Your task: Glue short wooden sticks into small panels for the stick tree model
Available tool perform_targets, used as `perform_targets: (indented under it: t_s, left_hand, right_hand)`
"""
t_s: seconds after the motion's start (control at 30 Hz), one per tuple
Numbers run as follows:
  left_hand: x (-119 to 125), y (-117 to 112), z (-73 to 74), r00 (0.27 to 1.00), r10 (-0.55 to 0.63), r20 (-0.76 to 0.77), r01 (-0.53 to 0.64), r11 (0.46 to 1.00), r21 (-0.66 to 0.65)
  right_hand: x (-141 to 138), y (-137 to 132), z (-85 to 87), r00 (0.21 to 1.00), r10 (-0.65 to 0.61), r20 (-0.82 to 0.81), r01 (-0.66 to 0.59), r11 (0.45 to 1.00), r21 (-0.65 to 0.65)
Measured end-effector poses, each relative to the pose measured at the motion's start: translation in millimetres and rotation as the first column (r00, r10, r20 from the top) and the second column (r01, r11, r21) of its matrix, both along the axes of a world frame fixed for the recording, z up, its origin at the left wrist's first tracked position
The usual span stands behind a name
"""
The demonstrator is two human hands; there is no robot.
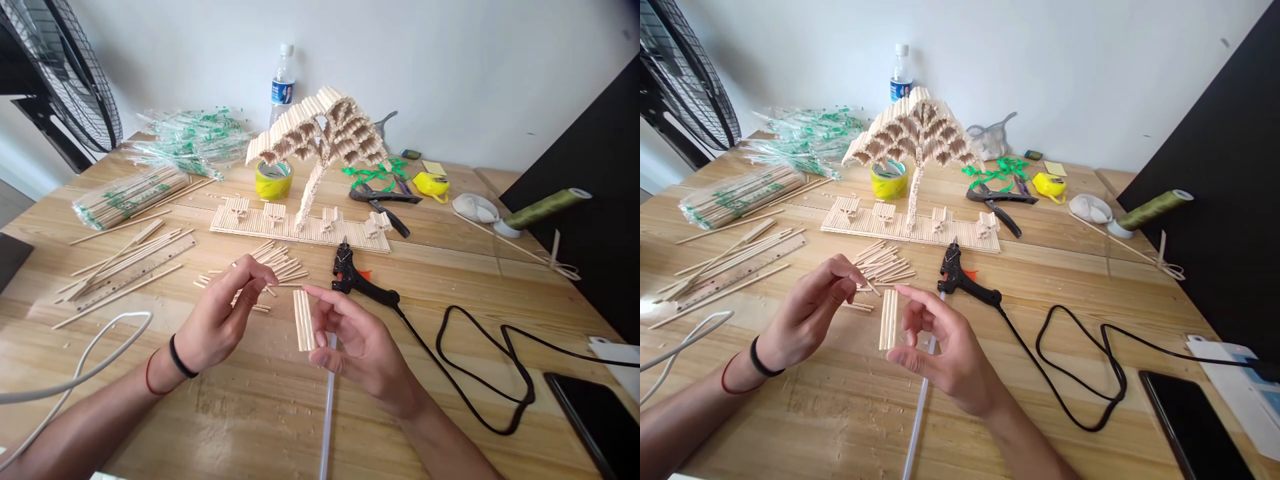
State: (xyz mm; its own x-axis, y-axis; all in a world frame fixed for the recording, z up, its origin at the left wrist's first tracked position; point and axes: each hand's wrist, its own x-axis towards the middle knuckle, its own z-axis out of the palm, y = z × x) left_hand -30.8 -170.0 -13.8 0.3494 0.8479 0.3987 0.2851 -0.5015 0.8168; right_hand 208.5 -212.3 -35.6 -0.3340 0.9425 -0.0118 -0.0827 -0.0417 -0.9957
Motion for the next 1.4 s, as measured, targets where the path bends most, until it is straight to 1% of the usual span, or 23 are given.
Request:
perform_targets:
  t_s: [0.07,0.13,0.27,0.37,0.5,0.7,0.83,1.07,1.23,1.4]
  left_hand:
    - [1.6,0.3,-2.3,1.000,0.007,0.024,-0.006,0.999,-0.048]
    - [2.8,1.1,-4.5,0.995,-0.015,0.099,0.028,0.991,-0.130]
    - [2.9,4.3,-5.2,0.956,-0.065,0.287,0.152,0.945,-0.291]
    - [1.8,6.0,-2.8,0.940,-0.070,0.335,0.195,0.914,-0.356]
    - [1.4,6.0,-0.8,0.912,-0.082,0.402,0.244,0.897,-0.370]
    - [2.6,5.3,0.6,0.888,-0.104,0.448,0.310,0.854,-0.418]
    - [2.4,5.0,0.5,0.862,-0.117,0.494,0.354,0.836,-0.419]
    - [1.0,5.5,-1.6,0.859,-0.109,0.501,0.347,0.843,-0.411]
    - [0.3,5.5,0.6,0.858,-0.108,0.503,0.354,0.832,-0.426]
    - [-0.5,4.4,0.3,0.872,-0.078,0.484,0.324,0.832,-0.450]
  right_hand:
    - [-0.9,-0.6,0.0,1.000,-0.009,0.015,0.009,1.000,0.015]
    - [-1.2,-0.9,0.1,1.000,-0.016,0.015,0.015,1.000,0.028]
    - [-0.5,-1.2,-0.5,0.999,-0.033,0.025,0.032,0.999,0.040]
    - [-0.2,-1.2,-1.9,0.998,-0.040,0.038,0.038,0.998,0.042]
    - [-1.1,-0.5,-2.8,0.998,-0.040,0.039,0.038,0.998,0.040]
    - [-2.2,-0.5,0.3,0.999,-0.041,0.031,0.040,0.999,0.014]
    - [-1.8,-1.0,0.7,0.998,-0.046,0.038,0.046,0.999,0.006]
    - [-2.5,-1.1,0.8,0.998,-0.051,0.033,0.050,0.998,0.026]
    - [-2.6,-2.2,-1.0,0.998,-0.047,0.048,0.045,0.998,0.041]
    - [-2.0,-1.6,-2.1,0.998,-0.044,0.039,0.042,0.998,0.049]
